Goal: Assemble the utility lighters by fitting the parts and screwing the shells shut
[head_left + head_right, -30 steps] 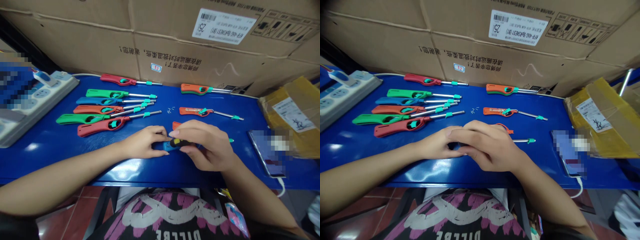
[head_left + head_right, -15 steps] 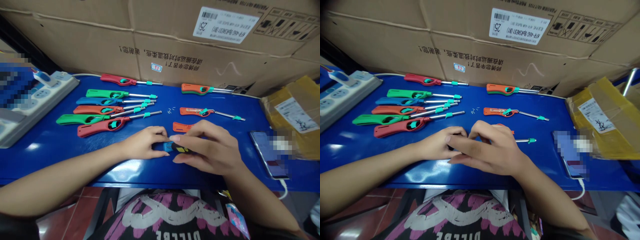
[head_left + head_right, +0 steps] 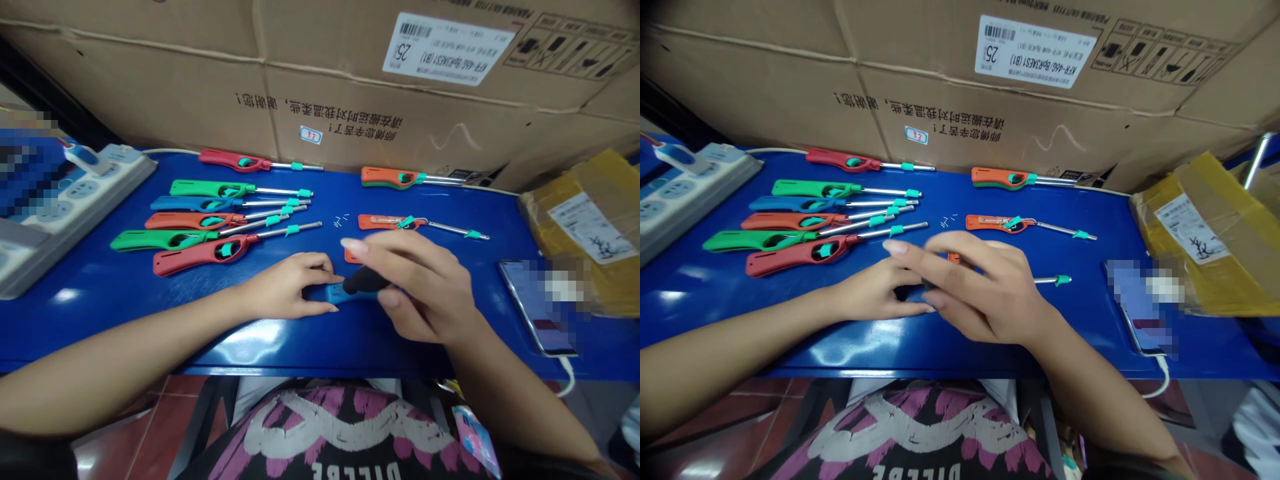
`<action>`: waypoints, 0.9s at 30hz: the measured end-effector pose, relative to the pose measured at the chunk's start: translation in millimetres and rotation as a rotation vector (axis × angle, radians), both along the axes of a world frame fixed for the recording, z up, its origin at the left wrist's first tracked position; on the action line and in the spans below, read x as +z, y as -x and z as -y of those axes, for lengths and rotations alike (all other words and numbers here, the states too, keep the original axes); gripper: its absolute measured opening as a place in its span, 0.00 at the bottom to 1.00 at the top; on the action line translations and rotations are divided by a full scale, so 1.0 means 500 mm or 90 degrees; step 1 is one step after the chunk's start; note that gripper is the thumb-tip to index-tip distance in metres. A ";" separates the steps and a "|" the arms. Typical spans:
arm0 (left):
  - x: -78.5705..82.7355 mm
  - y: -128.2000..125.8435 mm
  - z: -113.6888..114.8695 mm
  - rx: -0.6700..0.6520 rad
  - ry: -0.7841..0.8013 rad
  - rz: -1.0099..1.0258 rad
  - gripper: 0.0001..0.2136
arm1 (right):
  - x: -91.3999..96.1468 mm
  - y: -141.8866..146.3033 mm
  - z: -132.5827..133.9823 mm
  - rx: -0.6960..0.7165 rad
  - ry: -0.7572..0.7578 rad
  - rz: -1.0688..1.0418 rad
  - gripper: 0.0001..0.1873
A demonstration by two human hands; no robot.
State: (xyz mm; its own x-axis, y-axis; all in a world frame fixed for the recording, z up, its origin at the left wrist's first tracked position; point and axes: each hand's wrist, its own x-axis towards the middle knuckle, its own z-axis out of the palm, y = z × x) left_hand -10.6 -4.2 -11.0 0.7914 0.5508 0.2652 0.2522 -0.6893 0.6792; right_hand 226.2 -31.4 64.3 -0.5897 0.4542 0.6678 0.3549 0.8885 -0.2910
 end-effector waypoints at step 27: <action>0.000 0.000 0.002 0.000 -0.005 0.007 0.16 | 0.005 0.013 0.006 0.048 0.059 -0.046 0.19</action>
State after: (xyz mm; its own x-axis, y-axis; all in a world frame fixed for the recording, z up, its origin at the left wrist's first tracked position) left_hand -10.6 -5.2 -10.8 0.7883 0.5487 0.2785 0.2450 -0.6950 0.6760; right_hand 219.7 -34.3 66.7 -0.5767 0.4713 0.6673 0.2626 0.8804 -0.3949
